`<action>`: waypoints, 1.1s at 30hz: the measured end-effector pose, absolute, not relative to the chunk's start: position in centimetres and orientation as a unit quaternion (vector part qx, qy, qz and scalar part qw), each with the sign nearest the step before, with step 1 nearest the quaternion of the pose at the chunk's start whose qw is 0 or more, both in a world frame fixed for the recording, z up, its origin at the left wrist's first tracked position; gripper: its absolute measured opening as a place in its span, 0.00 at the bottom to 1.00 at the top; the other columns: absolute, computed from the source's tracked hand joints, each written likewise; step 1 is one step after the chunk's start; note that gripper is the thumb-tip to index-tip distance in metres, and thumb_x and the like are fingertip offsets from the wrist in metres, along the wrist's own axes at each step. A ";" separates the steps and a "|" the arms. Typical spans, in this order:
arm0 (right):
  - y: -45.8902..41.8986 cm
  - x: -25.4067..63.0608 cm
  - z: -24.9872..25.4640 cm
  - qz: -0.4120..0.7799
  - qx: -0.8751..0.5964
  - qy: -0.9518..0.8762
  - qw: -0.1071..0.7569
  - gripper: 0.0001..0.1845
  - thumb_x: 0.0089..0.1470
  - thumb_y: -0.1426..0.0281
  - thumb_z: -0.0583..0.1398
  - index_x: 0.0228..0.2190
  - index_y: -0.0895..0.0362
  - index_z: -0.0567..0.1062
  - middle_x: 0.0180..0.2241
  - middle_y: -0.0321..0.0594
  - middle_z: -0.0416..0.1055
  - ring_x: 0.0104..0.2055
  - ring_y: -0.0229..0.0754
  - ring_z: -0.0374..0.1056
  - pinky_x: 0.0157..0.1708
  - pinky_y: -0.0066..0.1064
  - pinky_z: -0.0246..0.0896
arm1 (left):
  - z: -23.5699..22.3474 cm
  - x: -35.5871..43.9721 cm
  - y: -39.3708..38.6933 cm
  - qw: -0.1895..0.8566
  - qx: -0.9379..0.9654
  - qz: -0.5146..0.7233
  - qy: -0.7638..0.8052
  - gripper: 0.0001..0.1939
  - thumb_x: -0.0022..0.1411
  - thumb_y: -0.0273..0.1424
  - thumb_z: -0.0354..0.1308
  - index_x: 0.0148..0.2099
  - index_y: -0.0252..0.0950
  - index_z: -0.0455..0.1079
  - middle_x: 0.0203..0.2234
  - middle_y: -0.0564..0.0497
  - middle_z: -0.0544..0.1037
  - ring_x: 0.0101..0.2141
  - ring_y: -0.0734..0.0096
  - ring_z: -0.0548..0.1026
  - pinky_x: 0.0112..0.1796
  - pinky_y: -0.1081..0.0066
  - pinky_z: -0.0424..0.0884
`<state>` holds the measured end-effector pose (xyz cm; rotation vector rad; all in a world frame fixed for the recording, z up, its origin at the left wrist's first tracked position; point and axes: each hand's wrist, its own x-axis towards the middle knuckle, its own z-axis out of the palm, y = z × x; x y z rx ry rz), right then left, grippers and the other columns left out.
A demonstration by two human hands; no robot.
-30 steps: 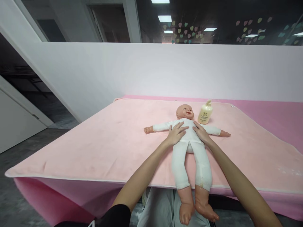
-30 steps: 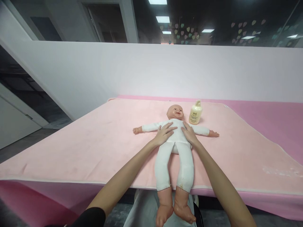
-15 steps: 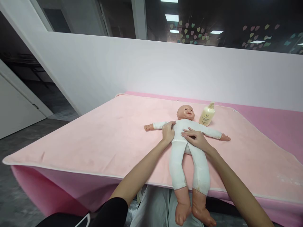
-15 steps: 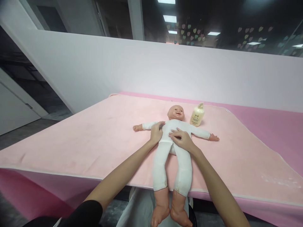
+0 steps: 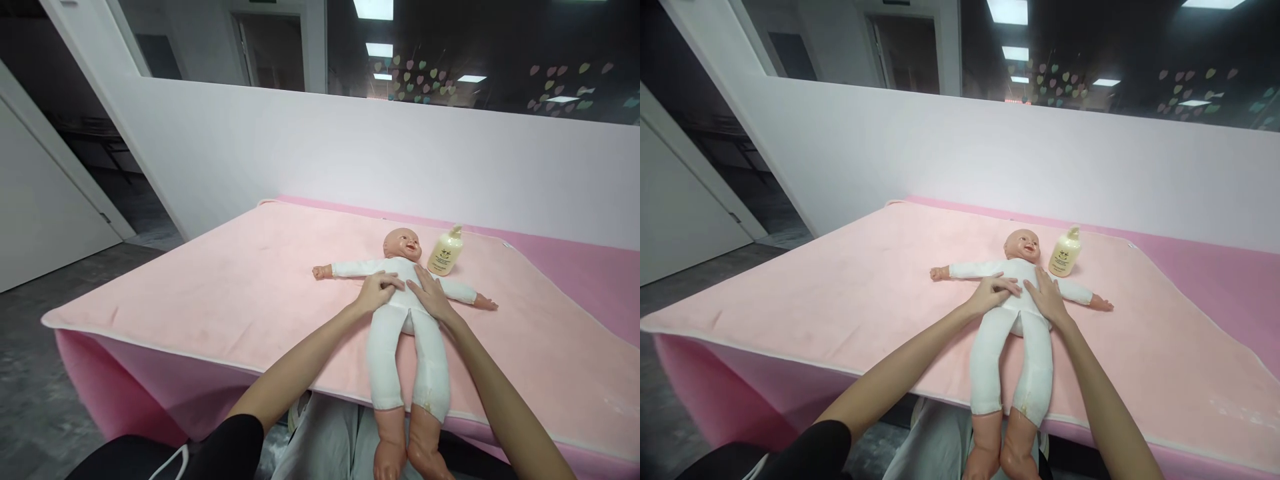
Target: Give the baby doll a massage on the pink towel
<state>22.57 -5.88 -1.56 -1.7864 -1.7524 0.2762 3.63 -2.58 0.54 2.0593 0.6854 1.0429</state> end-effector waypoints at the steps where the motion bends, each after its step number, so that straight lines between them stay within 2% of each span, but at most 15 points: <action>1: -5.7 22.8 -1.8 0.108 -0.688 -0.646 0.313 0.37 0.54 0.49 0.46 0.58 0.57 0.54 0.61 0.47 0.48 0.64 0.50 0.42 0.60 0.55 0.30 | 0.8 3.6 -2.7 0.379 0.813 0.373 0.236 0.15 0.50 0.22 0.48 0.31 0.40 0.75 0.33 0.55 0.79 0.46 0.71 0.72 0.58 0.60 0.52; 3: -5.4 23.1 -1.9 0.113 -0.705 -0.622 0.322 0.39 0.54 0.48 0.45 0.58 0.62 0.55 0.60 0.51 0.49 0.63 0.50 0.43 0.61 0.51 0.32 | 1.3 3.5 -3.0 0.398 0.842 0.309 0.192 0.12 0.52 0.25 0.51 0.32 0.41 0.75 0.34 0.56 0.79 0.48 0.71 0.71 0.60 0.58 0.44; 6: -5.6 22.9 -1.5 0.098 -0.709 -0.612 0.336 0.39 0.54 0.49 0.45 0.56 0.65 0.58 0.58 0.54 0.53 0.62 0.51 0.47 0.60 0.48 0.36 | 1.8 3.3 -3.2 0.355 0.884 0.250 0.176 0.12 0.57 0.31 0.51 0.41 0.44 0.73 0.45 0.55 0.75 0.53 0.71 0.66 0.60 0.57 0.40; 10: -6.3 22.1 -0.6 0.056 -0.698 -0.616 0.359 0.33 0.55 0.52 0.44 0.51 0.63 0.64 0.53 0.52 0.62 0.57 0.52 0.55 0.57 0.49 0.45 | 1.8 3.4 -3.2 0.266 0.915 0.213 0.216 0.20 0.61 0.39 0.46 0.56 0.48 0.61 0.59 0.52 0.58 0.61 0.65 0.51 0.59 0.52 0.39; 12: -6.7 21.7 -0.3 0.042 -0.686 -0.631 0.360 0.32 0.56 0.54 0.44 0.51 0.64 0.65 0.53 0.53 0.62 0.57 0.51 0.56 0.56 0.47 0.47 | 1.4 3.4 -2.6 0.240 0.909 0.203 0.273 0.26 0.61 0.45 0.44 0.60 0.48 0.54 0.62 0.50 0.49 0.62 0.60 0.44 0.58 0.48 0.38; 14: -6.9 21.3 -0.2 0.029 -0.665 -0.659 0.350 0.32 0.55 0.54 0.46 0.51 0.64 0.65 0.54 0.53 0.60 0.59 0.51 0.54 0.57 0.46 0.47 | 0.9 3.3 -1.8 0.211 0.892 0.200 0.346 0.30 0.61 0.49 0.40 0.62 0.45 0.50 0.63 0.47 0.45 0.63 0.57 0.42 0.58 0.47 0.38; 17: -7.0 21.0 0.0 0.032 -0.631 -0.703 0.326 0.30 0.54 0.55 0.48 0.51 0.61 0.66 0.57 0.50 0.57 0.61 0.49 0.49 0.59 0.47 0.40 | 0.1 2.9 -0.5 0.144 0.869 0.203 0.428 0.32 0.63 0.48 0.34 0.64 0.39 0.48 0.62 0.43 0.50 0.62 0.58 0.46 0.58 0.51 0.41; 20: -6.8 21.3 -0.1 0.067 -0.615 -0.710 0.336 0.27 0.55 0.55 0.48 0.50 0.56 0.67 0.57 0.45 0.57 0.61 0.46 0.49 0.60 0.47 0.38 | -0.7 2.4 0.4 0.067 0.855 0.213 0.469 0.29 0.64 0.45 0.32 0.61 0.38 0.53 0.58 0.44 0.59 0.60 0.60 0.53 0.59 0.53 0.40; 22: -6.5 22.1 -0.3 0.082 -0.622 -0.693 0.356 0.27 0.55 0.55 0.47 0.51 0.56 0.66 0.56 0.43 0.58 0.60 0.45 0.51 0.60 0.45 0.39 | -1.0 2.0 0.8 0.027 0.845 0.229 0.483 0.27 0.65 0.43 0.32 0.59 0.38 0.57 0.55 0.45 0.65 0.57 0.62 0.58 0.58 0.53 0.41; 25: -6.0 23.9 -0.9 0.066 -0.668 -0.651 0.354 0.28 0.56 0.56 0.46 0.50 0.59 0.67 0.53 0.46 0.62 0.57 0.46 0.56 0.57 0.43 0.46 | -1.3 1.4 1.2 -0.017 0.838 0.255 0.483 0.25 0.65 0.41 0.33 0.56 0.38 0.61 0.49 0.45 0.69 0.52 0.61 0.62 0.55 0.57 0.48; 28: -5.9 25.8 -1.4 0.001 -0.731 -0.621 0.285 0.26 0.57 0.60 0.43 0.47 0.61 0.69 0.49 0.48 0.67 0.52 0.47 0.60 0.57 0.45 0.42 | -1.2 0.7 1.6 -0.045 0.833 0.255 0.489 0.24 0.64 0.40 0.35 0.51 0.36 0.65 0.45 0.43 0.71 0.47 0.59 0.65 0.50 0.59 0.54; 30: -6.0 26.6 -1.5 -0.046 -0.762 -0.607 0.221 0.25 0.58 0.62 0.42 0.44 0.62 0.71 0.45 0.48 0.70 0.49 0.47 0.62 0.58 0.45 0.38 | -0.9 0.2 1.9 -0.050 0.830 0.238 0.502 0.23 0.64 0.40 0.36 0.48 0.35 0.66 0.41 0.42 0.72 0.44 0.59 0.67 0.47 0.59 0.55; 33: -6.4 27.0 -1.3 -0.094 -0.801 -0.573 0.146 0.25 0.57 0.61 0.43 0.40 0.62 0.73 0.39 0.49 0.72 0.45 0.48 0.64 0.56 0.45 0.37 | -0.4 -0.3 2.2 -0.040 0.821 0.218 0.526 0.22 0.64 0.39 0.37 0.46 0.34 0.67 0.39 0.41 0.73 0.42 0.58 0.68 0.44 0.59 0.56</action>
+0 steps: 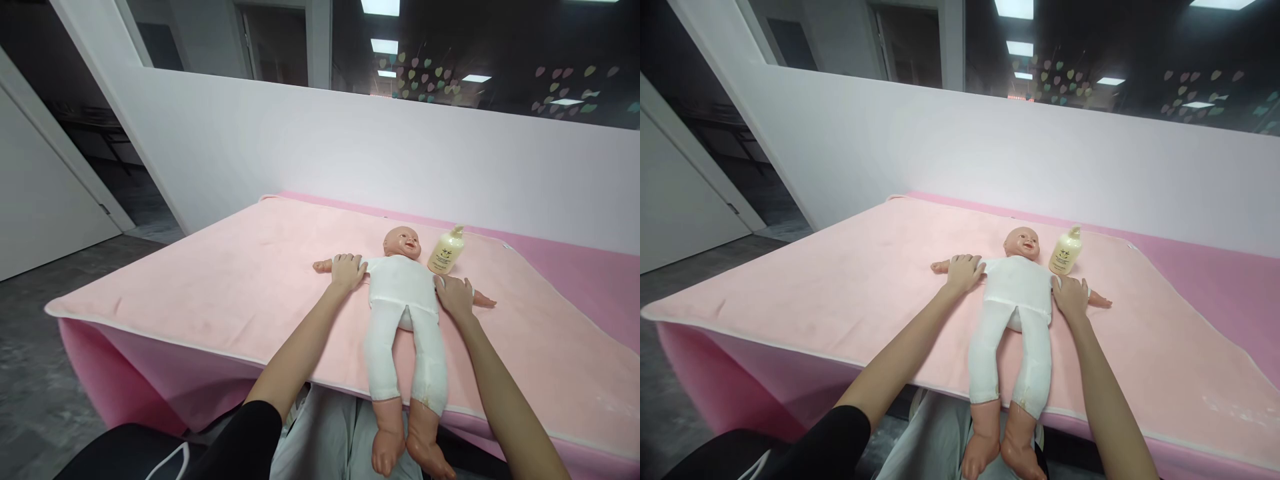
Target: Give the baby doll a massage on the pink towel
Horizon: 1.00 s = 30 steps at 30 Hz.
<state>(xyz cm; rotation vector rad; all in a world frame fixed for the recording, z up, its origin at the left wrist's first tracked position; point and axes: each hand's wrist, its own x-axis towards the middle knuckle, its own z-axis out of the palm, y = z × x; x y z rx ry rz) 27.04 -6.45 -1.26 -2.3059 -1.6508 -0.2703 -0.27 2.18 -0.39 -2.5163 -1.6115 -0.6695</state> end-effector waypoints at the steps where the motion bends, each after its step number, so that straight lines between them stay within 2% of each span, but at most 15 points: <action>1: -6.6 27.1 -1.1 -0.103 -0.813 -0.558 0.131 0.26 0.57 0.60 0.43 0.39 0.61 0.74 0.38 0.49 0.72 0.45 0.49 0.64 0.55 0.46 0.38 | -0.2 -0.4 2.3 0.035 -0.818 -0.216 -0.532 0.22 0.63 0.39 0.37 0.45 0.34 0.68 0.38 0.41 0.73 0.41 0.58 0.68 0.44 0.60 0.56; 5: -7.2 28.3 -0.5 -0.076 -0.868 -0.477 0.117 0.28 0.56 0.57 0.42 0.39 0.60 0.74 0.40 0.49 0.71 0.44 0.52 0.64 0.51 0.47 0.44 | 0.3 -1.3 2.7 0.015 -0.799 -0.206 -0.564 0.22 0.62 0.40 0.38 0.41 0.33 0.70 0.37 0.41 0.75 0.41 0.58 0.69 0.44 0.60 0.56; 9: -7.6 30.5 0.0 0.012 -0.900 -0.410 0.147 0.30 0.55 0.56 0.42 0.43 0.59 0.73 0.41 0.52 0.70 0.45 0.53 0.64 0.46 0.42 0.50 | 0.6 -2.8 3.4 -0.031 -0.747 -0.204 -0.632 0.25 0.62 0.42 0.36 0.41 0.34 0.72 0.37 0.41 0.76 0.41 0.57 0.70 0.43 0.60 0.58; 12: -7.9 31.7 0.1 0.035 -0.906 -0.391 0.160 0.30 0.55 0.57 0.41 0.43 0.60 0.74 0.42 0.53 0.70 0.47 0.53 0.63 0.47 0.41 0.51 | 0.6 -3.8 3.9 -0.055 -0.719 -0.223 -0.656 0.25 0.61 0.41 0.37 0.43 0.35 0.72 0.37 0.42 0.76 0.41 0.58 0.71 0.43 0.62 0.60; 17: -8.6 32.9 -0.5 0.029 -0.919 -0.348 0.184 0.28 0.54 0.59 0.42 0.43 0.60 0.73 0.43 0.54 0.69 0.48 0.55 0.60 0.46 0.45 0.52 | 0.5 -5.6 4.8 -0.108 -0.667 -0.259 -0.690 0.21 0.60 0.37 0.40 0.41 0.36 0.73 0.37 0.43 0.77 0.40 0.57 0.72 0.42 0.63 0.62; 19: -8.7 33.4 -0.6 -0.007 -0.922 -0.336 0.192 0.26 0.53 0.61 0.45 0.42 0.61 0.74 0.43 0.55 0.68 0.47 0.56 0.61 0.45 0.47 0.52 | 0.5 -6.3 5.0 -0.136 -0.657 -0.283 -0.686 0.19 0.58 0.35 0.42 0.41 0.37 0.73 0.38 0.44 0.77 0.41 0.57 0.72 0.41 0.64 0.63; 21: -8.7 33.5 -0.6 -0.095 -0.906 -0.354 0.211 0.22 0.52 0.65 0.47 0.41 0.63 0.74 0.43 0.55 0.68 0.46 0.55 0.62 0.46 0.48 0.50 | 0.8 -6.5 5.1 -0.127 -0.651 -0.327 -0.674 0.17 0.57 0.31 0.44 0.43 0.36 0.72 0.40 0.44 0.76 0.43 0.58 0.71 0.43 0.64 0.63; 23: -8.3 32.8 -0.5 -0.189 -0.857 -0.409 0.249 0.20 0.51 0.70 0.48 0.39 0.65 0.75 0.42 0.54 0.70 0.44 0.52 0.63 0.46 0.45 0.50 | 1.2 -5.7 4.6 -0.104 -0.651 -0.391 -0.642 0.17 0.57 0.29 0.44 0.44 0.35 0.71 0.41 0.45 0.75 0.44 0.61 0.70 0.45 0.65 0.62; 25: -7.8 31.2 -0.3 -0.229 -0.802 -0.467 0.294 0.18 0.51 0.72 0.48 0.36 0.65 0.75 0.37 0.52 0.72 0.39 0.48 0.65 0.42 0.38 0.53 | 1.6 -4.1 3.6 -0.121 -0.671 -0.443 -0.582 0.17 0.57 0.28 0.42 0.44 0.34 0.69 0.40 0.46 0.75 0.41 0.67 0.71 0.44 0.69 0.64; 28: -7.1 27.5 -0.1 -0.207 -0.751 -0.528 0.338 0.18 0.51 0.70 0.49 0.36 0.61 0.75 0.31 0.46 0.73 0.32 0.43 0.65 0.32 0.31 0.53 | 1.6 -0.9 1.7 -0.214 -0.744 -0.411 -0.482 0.15 0.58 0.29 0.42 0.44 0.36 0.67 0.31 0.50 0.76 0.32 0.71 0.72 0.34 0.72 0.66; 30: -7.0 25.0 0.0 -0.173 -0.710 -0.605 0.317 0.17 0.52 0.69 0.49 0.36 0.59 0.75 0.32 0.43 0.73 0.32 0.41 0.65 0.31 0.28 0.52 | 1.2 0.7 0.6 -0.226 -0.818 -0.320 -0.421 0.12 0.59 0.32 0.43 0.39 0.36 0.67 0.30 0.49 0.75 0.31 0.70 0.71 0.33 0.71 0.65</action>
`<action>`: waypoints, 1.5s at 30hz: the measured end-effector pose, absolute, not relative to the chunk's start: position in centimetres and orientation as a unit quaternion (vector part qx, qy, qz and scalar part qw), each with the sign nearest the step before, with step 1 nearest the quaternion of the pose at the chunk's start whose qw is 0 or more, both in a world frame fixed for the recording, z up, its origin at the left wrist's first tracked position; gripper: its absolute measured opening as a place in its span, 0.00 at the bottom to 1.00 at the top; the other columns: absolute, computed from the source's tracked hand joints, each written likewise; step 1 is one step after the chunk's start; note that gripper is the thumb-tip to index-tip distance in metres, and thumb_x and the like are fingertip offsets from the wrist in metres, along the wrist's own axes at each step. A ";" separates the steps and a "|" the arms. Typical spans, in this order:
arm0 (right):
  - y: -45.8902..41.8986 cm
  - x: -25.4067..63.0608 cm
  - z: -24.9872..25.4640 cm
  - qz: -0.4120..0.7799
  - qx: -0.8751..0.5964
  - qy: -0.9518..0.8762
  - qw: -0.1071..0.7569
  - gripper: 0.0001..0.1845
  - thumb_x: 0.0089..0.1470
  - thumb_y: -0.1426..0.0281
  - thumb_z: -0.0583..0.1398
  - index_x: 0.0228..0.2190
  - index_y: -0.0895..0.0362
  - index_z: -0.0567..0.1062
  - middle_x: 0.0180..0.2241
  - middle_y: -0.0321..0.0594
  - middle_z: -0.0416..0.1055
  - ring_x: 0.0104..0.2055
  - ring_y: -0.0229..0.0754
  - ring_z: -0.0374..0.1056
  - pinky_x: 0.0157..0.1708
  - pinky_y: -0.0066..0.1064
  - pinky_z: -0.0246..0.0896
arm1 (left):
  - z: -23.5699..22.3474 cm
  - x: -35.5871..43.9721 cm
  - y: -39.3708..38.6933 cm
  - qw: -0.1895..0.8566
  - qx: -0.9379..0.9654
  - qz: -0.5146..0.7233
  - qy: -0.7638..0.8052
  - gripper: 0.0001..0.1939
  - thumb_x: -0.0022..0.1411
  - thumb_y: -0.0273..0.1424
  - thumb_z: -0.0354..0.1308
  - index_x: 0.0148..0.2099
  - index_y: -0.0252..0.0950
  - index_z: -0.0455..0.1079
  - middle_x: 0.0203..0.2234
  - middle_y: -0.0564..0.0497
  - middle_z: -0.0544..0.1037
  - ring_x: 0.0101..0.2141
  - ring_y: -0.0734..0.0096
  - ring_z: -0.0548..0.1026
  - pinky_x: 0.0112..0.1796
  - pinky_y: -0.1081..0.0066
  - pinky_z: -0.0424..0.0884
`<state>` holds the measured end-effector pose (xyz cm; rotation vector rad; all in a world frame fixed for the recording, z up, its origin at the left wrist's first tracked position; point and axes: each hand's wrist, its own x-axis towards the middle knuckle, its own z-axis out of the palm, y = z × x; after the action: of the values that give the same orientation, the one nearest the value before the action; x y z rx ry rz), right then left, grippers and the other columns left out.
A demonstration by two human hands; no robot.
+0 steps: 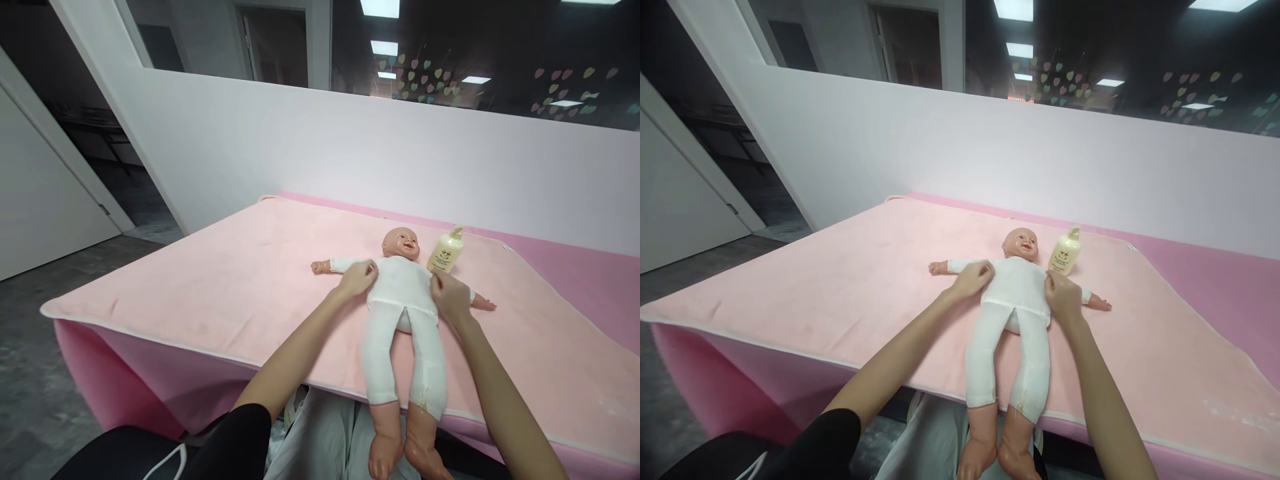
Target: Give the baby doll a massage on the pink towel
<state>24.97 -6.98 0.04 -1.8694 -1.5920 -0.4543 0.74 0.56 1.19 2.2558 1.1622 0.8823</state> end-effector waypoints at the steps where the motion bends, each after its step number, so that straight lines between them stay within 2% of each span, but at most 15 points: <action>1: -7.0 24.0 0.2 -0.153 -0.696 -0.636 0.297 0.17 0.52 0.69 0.49 0.36 0.58 0.75 0.33 0.43 0.73 0.33 0.41 0.66 0.31 0.28 0.51 | 1.0 1.3 0.2 0.211 0.831 0.293 0.424 0.13 0.60 0.33 0.42 0.37 0.35 0.66 0.30 0.48 0.75 0.31 0.68 0.71 0.33 0.70 0.65; 4: -7.3 22.6 0.7 -0.103 -0.738 -0.623 0.238 0.17 0.54 0.69 0.47 0.37 0.58 0.74 0.35 0.44 0.73 0.36 0.42 0.66 0.31 0.28 0.51 | 0.6 1.8 -0.4 0.159 0.828 0.250 0.476 0.15 0.62 0.34 0.40 0.35 0.34 0.66 0.33 0.44 0.74 0.34 0.64 0.71 0.36 0.66 0.64; 8: -7.6 23.0 1.5 -0.048 -0.847 -0.510 0.141 0.19 0.55 0.68 0.45 0.34 0.62 0.73 0.32 0.51 0.72 0.35 0.47 0.67 0.30 0.32 0.51 | 0.8 1.5 -0.7 0.077 0.816 0.212 0.532 0.19 0.62 0.35 0.39 0.37 0.32 0.69 0.36 0.40 0.75 0.39 0.58 0.71 0.40 0.61 0.63; 10: -7.7 23.2 1.7 -0.038 -0.859 -0.493 0.130 0.19 0.55 0.67 0.45 0.33 0.62 0.73 0.33 0.53 0.71 0.36 0.50 0.67 0.32 0.34 0.52 | 0.9 1.5 -0.8 0.046 0.815 0.199 0.542 0.22 0.62 0.36 0.38 0.35 0.30 0.71 0.36 0.38 0.75 0.41 0.55 0.71 0.43 0.59 0.62; 13: -7.7 22.9 1.5 -0.018 -0.853 -0.485 0.194 0.17 0.53 0.67 0.46 0.30 0.60 0.72 0.31 0.50 0.71 0.37 0.50 0.66 0.34 0.36 0.54 | 0.6 1.6 -0.8 0.052 0.815 0.191 0.544 0.26 0.63 0.38 0.36 0.35 0.28 0.72 0.37 0.35 0.75 0.44 0.53 0.70 0.46 0.59 0.60; 16: -7.5 22.5 1.2 0.054 -0.817 -0.457 0.348 0.10 0.48 0.67 0.51 0.27 0.58 0.70 0.29 0.43 0.70 0.35 0.46 0.65 0.36 0.35 0.57 | -0.1 1.3 -0.4 0.102 0.798 0.196 0.561 0.28 0.63 0.42 0.36 0.41 0.26 0.70 0.42 0.33 0.73 0.48 0.50 0.67 0.49 0.56 0.57; 20: -6.7 22.5 0.8 0.290 -0.677 -0.270 0.620 0.06 0.41 0.72 0.54 0.27 0.57 0.64 0.24 0.35 0.64 0.28 0.36 0.63 0.32 0.27 0.61 | -0.8 1.1 0.6 0.208 0.763 0.263 0.552 0.26 0.61 0.45 0.40 0.42 0.26 0.66 0.44 0.34 0.71 0.50 0.50 0.64 0.52 0.54 0.53; 22: -6.3 22.6 0.7 0.402 -0.585 -0.166 0.684 0.05 0.40 0.75 0.52 0.25 0.58 0.61 0.23 0.34 0.61 0.26 0.32 0.62 0.29 0.23 0.63 | -1.1 1.3 1.0 0.305 0.720 0.340 0.523 0.23 0.59 0.45 0.44 0.44 0.29 0.63 0.44 0.37 0.71 0.48 0.54 0.66 0.50 0.56 0.57; 24: -6.0 22.8 0.6 0.455 -0.534 -0.110 0.704 0.06 0.40 0.78 0.50 0.25 0.57 0.59 0.24 0.34 0.61 0.26 0.31 0.63 0.29 0.21 0.64 | -1.3 1.8 1.1 0.413 0.662 0.428 0.456 0.22 0.58 0.43 0.49 0.48 0.33 0.59 0.47 0.40 0.70 0.49 0.60 0.66 0.49 0.61 0.60; 27: -5.9 23.2 0.4 0.452 -0.491 -0.037 0.744 0.09 0.42 0.80 0.50 0.29 0.57 0.60 0.27 0.35 0.62 0.29 0.31 0.65 0.30 0.21 0.67 | -1.4 2.8 0.9 0.532 0.577 0.516 0.343 0.21 0.55 0.36 0.53 0.51 0.38 0.56 0.49 0.46 0.68 0.49 0.67 0.67 0.48 0.67 0.64; 31: -6.4 23.7 0.4 0.449 -0.460 0.027 0.765 0.07 0.47 0.76 0.52 0.32 0.57 0.61 0.32 0.37 0.63 0.32 0.31 0.66 0.29 0.21 0.68 | -1.1 3.0 1.0 0.596 0.463 0.555 0.351 0.23 0.56 0.34 0.53 0.52 0.41 0.50 0.41 0.49 0.72 0.39 0.73 0.73 0.40 0.71 0.69; 34: -6.7 23.9 0.7 0.455 -0.449 0.022 0.769 0.05 0.50 0.71 0.53 0.32 0.57 0.62 0.33 0.38 0.63 0.31 0.30 0.66 0.27 0.19 0.68 | -1.0 2.4 1.4 0.574 0.449 0.563 0.390 0.27 0.57 0.35 0.52 0.56 0.44 0.45 0.37 0.51 0.73 0.36 0.77 0.73 0.37 0.74 0.70; 37: -6.7 24.0 1.1 0.478 -0.429 0.009 0.766 0.04 0.52 0.70 0.53 0.31 0.57 0.61 0.29 0.35 0.61 0.25 0.28 0.63 0.23 0.18 0.66 | -0.7 2.1 1.5 0.550 0.467 0.564 0.401 0.31 0.58 0.36 0.51 0.59 0.46 0.41 0.41 0.49 0.72 0.37 0.75 0.74 0.37 0.73 0.70; 41: -6.5 23.7 1.3 0.486 -0.427 -0.055 0.760 0.08 0.49 0.69 0.56 0.29 0.57 0.60 0.23 0.31 0.57 0.21 0.27 0.58 0.20 0.18 0.62 | -0.2 2.3 0.8 0.493 0.531 0.587 0.361 0.34 0.58 0.35 0.52 0.62 0.47 0.39 0.54 0.46 0.63 0.50 0.70 0.67 0.45 0.71 0.68; 45: -6.5 23.2 0.9 0.365 -0.501 -0.229 0.751 0.19 0.41 0.62 0.62 0.33 0.56 0.62 0.23 0.30 0.61 0.22 0.30 0.60 0.21 0.21 0.60 | -0.1 2.3 0.4 0.376 0.659 0.559 0.335 0.34 0.58 0.39 0.52 0.64 0.41 0.44 0.59 0.46 0.57 0.58 0.63 0.57 0.55 0.65 0.58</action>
<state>23.19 -6.52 0.85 -1.0941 -0.4999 0.7975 2.33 0.37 -0.14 1.6857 0.8575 1.4295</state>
